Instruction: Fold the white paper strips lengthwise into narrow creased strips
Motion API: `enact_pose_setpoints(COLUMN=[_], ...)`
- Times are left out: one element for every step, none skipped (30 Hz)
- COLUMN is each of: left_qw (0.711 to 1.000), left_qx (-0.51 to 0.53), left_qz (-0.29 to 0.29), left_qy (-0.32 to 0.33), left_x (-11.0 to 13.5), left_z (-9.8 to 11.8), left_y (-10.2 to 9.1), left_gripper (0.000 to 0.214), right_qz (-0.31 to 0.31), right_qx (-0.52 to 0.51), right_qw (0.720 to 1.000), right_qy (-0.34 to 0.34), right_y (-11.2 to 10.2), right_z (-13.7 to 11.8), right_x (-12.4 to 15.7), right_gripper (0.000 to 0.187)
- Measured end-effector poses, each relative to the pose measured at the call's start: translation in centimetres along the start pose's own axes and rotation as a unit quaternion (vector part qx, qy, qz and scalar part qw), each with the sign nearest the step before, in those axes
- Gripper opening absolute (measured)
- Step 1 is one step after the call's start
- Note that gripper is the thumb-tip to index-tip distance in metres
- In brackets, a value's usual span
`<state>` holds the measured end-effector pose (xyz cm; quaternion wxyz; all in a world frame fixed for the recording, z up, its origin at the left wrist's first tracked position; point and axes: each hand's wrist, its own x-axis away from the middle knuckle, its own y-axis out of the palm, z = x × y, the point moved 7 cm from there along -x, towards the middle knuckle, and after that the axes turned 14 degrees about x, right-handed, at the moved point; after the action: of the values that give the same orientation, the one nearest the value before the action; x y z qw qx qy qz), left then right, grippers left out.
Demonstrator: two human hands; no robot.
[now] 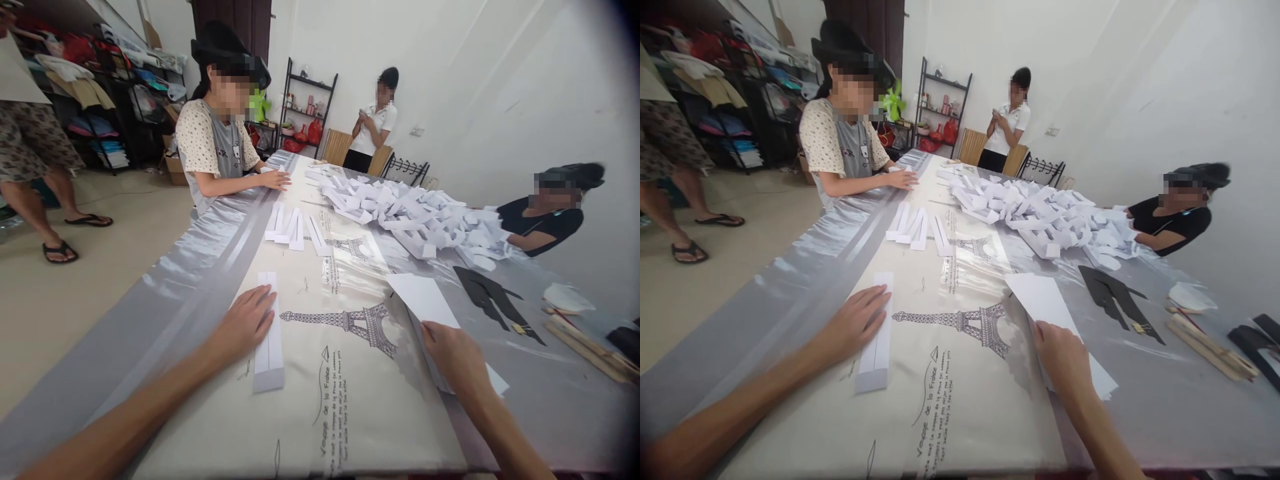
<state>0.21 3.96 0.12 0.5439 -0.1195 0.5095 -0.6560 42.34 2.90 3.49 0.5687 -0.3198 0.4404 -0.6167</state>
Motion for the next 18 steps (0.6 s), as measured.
enact_pose_setpoints(left_qw=[1.0, 1.0, 1.0, 1.0, 1.0, 1.0, 1.0, 1.0, 1.0, 1.0, 1.0, 1.0, 1.0, 1.0, 1.0, 1.0, 1.0, 1.0], left_qx=[0.0, 0.0, 0.001, 0.002, 0.002, 0.0, -0.002, -0.003, -0.004, -0.004, -0.003, -0.002, -0.001, 0.001, 0.003, 0.005, 0.008, 0.011], left_qz=[-0.002, -0.002, -0.002, -0.002, -0.002, -0.002, -0.003, -0.004, -0.004, -0.003, -0.003, -0.003, -0.005, -0.007, -0.008, -0.01, -0.009, -0.008], left_qy=[0.0, -0.001, -0.001, -0.001, -0.001, -0.001, 0.0, 0.001, 0.001, 0.002, 0.002, 0.002, 0.001, 0.0, -0.001, -0.004, -0.007, -0.009], left_x=[0.0, 0.0, 0.0, 0.0, 0.0, 0.1, 0.1, 0.1, 0.1, 0.1, 0.1, 0.1, 0.1, 0.1, 0.1, 0.1, 0.1, 0.1], left_z=[0.0, 0.0, -0.1, -0.1, -0.1, -0.1, -0.1, -0.1, -0.1, -0.1, -0.1, -0.1, 0.0, 0.0, 0.0, 0.0, 0.0, 0.0], left_y=[0.0, 0.0, 0.0, 0.0, 0.0, 0.0, 0.0, 0.0, 0.0, -0.1, -0.1, -0.1, -0.1, -0.1, -0.1, -0.1, -0.2, -0.2], left_gripper=[0.043, 0.043, 0.043, 0.042, 0.042, 0.042, 0.042, 0.042, 0.042, 0.041, 0.041, 0.041, 0.041, 0.042, 0.041, 0.041, 0.041, 0.041], right_qz=[0.003, 0.005, 0.007, 0.009, 0.012, 0.015, 0.019, 0.022, 0.026, 0.031, 0.037, 0.046, 0.057, 0.068, 0.08, 0.09, 0.101, 0.113], right_qx=[-0.001, -0.001, -0.002, -0.003, -0.004, -0.005, -0.006, -0.007, -0.01, -0.016, -0.028, -0.045, -0.068, -0.094, -0.119, -0.143, -0.165, -0.186], right_qw=[1.0, 1.0, 1.0, 1.0, 1.0, 0.999, 0.999, 0.998, 0.998, 0.998, 0.997, 0.996, 0.994, 0.992, 0.989, 0.985, 0.981, 0.976], right_qy=[0.006, 0.012, 0.017, 0.022, 0.028, 0.036, 0.044, 0.052, 0.057, 0.059, 0.059, 0.058, 0.056, 0.052, 0.045, 0.035, 0.024, 0.014], right_y=[-0.1, -0.1, -0.3, -0.4, -0.6, -0.7, -0.9, -0.9, -0.9, -0.8, -0.7, -0.4, -0.2, 0.1, 0.3, 0.4, 0.4, 0.1], right_z=[0.1, 0.3, 0.5, 0.7, 0.9, 1.1, 1.3, 1.5, 1.6, 1.7, 1.7, 1.7, 1.8, 1.9, 2.1, 2.2, 2.3, 2.3], right_x=[0.0, 0.0, 0.0, -0.1, -0.2, -0.3, -0.4, -0.5, -0.5, -0.5, -0.5, -0.5, -0.5, -0.4, -0.5, -0.5, -0.5, -0.4], right_gripper=[0.038, 0.037, 0.036, 0.036, 0.035, 0.034, 0.033, 0.032, 0.032, 0.032, 0.032, 0.034, 0.035, 0.037, 0.038, 0.04, 0.04, 0.041])
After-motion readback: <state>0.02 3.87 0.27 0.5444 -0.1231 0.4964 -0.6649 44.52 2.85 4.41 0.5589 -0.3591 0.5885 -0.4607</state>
